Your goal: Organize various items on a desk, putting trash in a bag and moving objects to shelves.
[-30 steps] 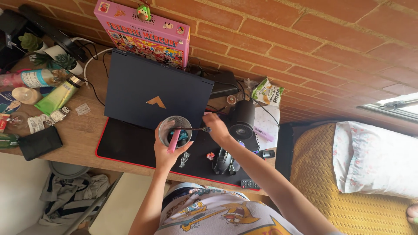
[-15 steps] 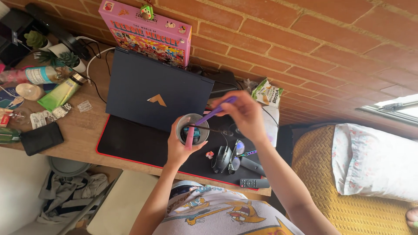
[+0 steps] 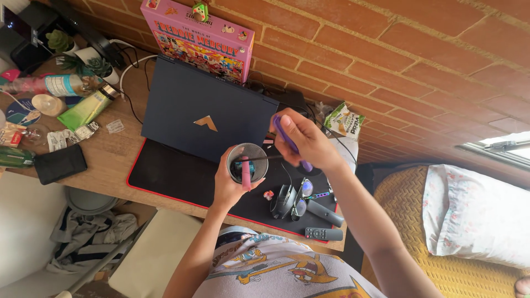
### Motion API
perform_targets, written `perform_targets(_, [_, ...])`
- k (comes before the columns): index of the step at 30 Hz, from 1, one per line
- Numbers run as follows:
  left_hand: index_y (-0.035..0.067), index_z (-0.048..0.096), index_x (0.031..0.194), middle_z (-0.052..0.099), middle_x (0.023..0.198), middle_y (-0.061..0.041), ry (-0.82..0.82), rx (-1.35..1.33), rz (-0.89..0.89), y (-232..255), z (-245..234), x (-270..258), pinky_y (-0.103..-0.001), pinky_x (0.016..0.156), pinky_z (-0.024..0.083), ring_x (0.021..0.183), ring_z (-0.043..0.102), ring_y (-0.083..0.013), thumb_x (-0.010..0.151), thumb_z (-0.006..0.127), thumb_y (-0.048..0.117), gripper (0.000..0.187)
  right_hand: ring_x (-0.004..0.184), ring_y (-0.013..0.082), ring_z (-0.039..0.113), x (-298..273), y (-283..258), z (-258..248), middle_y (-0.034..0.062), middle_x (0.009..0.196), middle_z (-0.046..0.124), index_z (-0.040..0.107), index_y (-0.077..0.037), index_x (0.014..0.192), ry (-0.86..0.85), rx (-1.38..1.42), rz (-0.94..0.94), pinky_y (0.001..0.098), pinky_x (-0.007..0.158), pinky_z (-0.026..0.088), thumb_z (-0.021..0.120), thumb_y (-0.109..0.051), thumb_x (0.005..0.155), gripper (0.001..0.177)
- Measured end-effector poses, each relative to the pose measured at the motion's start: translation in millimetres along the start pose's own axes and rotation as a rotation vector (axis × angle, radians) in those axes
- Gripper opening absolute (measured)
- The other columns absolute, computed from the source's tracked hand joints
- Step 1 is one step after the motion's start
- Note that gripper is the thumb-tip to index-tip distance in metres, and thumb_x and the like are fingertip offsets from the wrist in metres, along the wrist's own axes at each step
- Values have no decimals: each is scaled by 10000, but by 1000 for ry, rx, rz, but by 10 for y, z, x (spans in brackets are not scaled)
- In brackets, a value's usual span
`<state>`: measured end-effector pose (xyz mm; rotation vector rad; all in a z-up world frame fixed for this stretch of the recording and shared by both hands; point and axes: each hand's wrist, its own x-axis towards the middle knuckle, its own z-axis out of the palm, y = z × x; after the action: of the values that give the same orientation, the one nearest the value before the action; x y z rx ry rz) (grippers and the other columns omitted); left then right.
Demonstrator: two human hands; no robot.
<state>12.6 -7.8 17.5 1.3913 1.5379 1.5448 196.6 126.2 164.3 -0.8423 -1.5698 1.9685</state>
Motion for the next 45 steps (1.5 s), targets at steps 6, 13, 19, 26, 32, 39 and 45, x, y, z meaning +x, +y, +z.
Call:
perform_targets(6, [64,475,1428,641,1319,-107,-36,-97,-85,-64,80,-31,-356,1004,592,1158,684,-225,580,1006,176,1007,903,280,665,-9,-755,373,138,1033,640,543,-52,1412,-365,-917,-567,366,758,529,566,-209,1105,346])
perform_targets(13, [36,453,1438,642,1331,-127,6,-68,-37,-19,65,36,-376,1029,563,1190,675,-238,591,1012,206,1029,954,339,715,475,-201,445,85,946,729,732,-240,1182,-356,-1597,-182,448,785,552,734,-196,886,299])
perform_targets(19, [10,446,1451,639,1349,-160,34,-86,10,-69,22,8,-380,1080,536,1230,655,-266,619,988,195,1011,936,342,713,554,-202,484,111,997,708,696,-173,1164,-407,-1745,-139,457,724,564,744,-85,868,312])
perform_targets(26, [13,459,1433,671,1298,-148,65,-114,-79,-79,2,-41,-364,1032,551,1181,684,-237,653,987,238,968,896,274,747,292,-312,148,133,1076,722,701,-80,1146,-147,-1083,-455,374,767,602,746,-5,857,302])
perform_targets(32, [6,449,1447,643,1330,-149,112,-52,3,-30,-161,2,-345,1044,544,1215,668,-231,691,970,257,952,919,150,731,-207,658,-237,90,1035,716,637,-15,1195,693,-706,-406,295,823,597,609,-25,1041,157])
perform_targets(39, [-58,592,1358,494,1471,-199,98,-4,65,-291,-295,-37,-372,1104,515,1294,608,-270,768,931,199,728,957,344,690,-140,2281,-311,147,1005,711,722,-61,1012,525,-1197,-173,429,824,587,653,-52,884,146])
perform_targets(45, [-42,448,1422,572,1399,-133,108,-175,-69,-97,-294,-4,-332,1075,523,1258,624,-220,719,942,254,909,1142,333,602,689,3088,-460,171,1241,641,640,19,1227,426,-1477,-231,418,874,549,593,-48,853,383])
